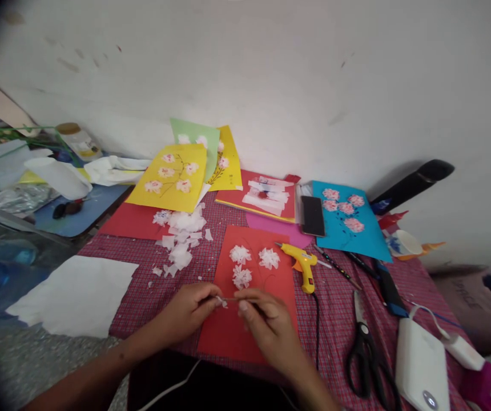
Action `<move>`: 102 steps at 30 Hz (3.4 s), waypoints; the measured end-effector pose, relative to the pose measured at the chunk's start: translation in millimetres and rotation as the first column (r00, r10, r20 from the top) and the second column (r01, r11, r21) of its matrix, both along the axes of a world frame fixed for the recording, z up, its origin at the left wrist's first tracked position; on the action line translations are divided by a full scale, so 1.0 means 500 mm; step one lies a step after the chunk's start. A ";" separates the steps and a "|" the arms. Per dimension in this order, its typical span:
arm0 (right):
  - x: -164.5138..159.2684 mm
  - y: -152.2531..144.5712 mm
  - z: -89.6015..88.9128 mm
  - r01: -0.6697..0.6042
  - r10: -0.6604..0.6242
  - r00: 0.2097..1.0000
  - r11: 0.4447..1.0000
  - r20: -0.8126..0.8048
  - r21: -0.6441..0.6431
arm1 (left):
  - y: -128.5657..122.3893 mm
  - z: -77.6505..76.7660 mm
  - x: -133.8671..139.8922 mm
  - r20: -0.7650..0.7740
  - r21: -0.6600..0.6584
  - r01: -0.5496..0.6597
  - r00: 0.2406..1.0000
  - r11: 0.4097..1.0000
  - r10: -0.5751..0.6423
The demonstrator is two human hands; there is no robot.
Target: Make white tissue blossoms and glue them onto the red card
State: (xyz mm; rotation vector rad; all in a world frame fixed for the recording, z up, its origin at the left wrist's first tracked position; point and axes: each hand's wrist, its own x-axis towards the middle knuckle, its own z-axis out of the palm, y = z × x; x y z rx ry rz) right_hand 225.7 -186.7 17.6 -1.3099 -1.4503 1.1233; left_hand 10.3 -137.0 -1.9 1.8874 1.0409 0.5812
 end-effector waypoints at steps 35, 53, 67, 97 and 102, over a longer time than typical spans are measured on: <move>-0.032 0.214 0.075 -0.521 0.338 0.500 0.853 0.797 -0.034 | 0.099 -0.048 0.051 -0.289 0.403 0.083 0.956 0.911 0.041; -0.040 0.217 0.069 -0.584 0.339 0.327 0.806 0.882 -0.094 | 0.095 -0.048 0.053 -0.325 0.490 0.102 0.943 0.866 0.072; -0.042 0.215 0.063 -0.584 0.341 0.376 0.809 0.861 -0.065 | 0.094 -0.049 0.052 -0.349 0.513 0.124 0.934 0.850 0.074; 0.023 0.116 0.104 -0.084 -0.081 0.905 0.929 0.418 0.361 | 0.084 -0.026 0.011 -0.238 0.388 0.064 0.971 0.919 0.033; 0.075 -0.018 0.015 0.331 -0.365 0.924 0.913 0.115 0.239 | 0.070 -0.027 -0.010 -0.210 0.424 0.067 0.977 0.903 0.026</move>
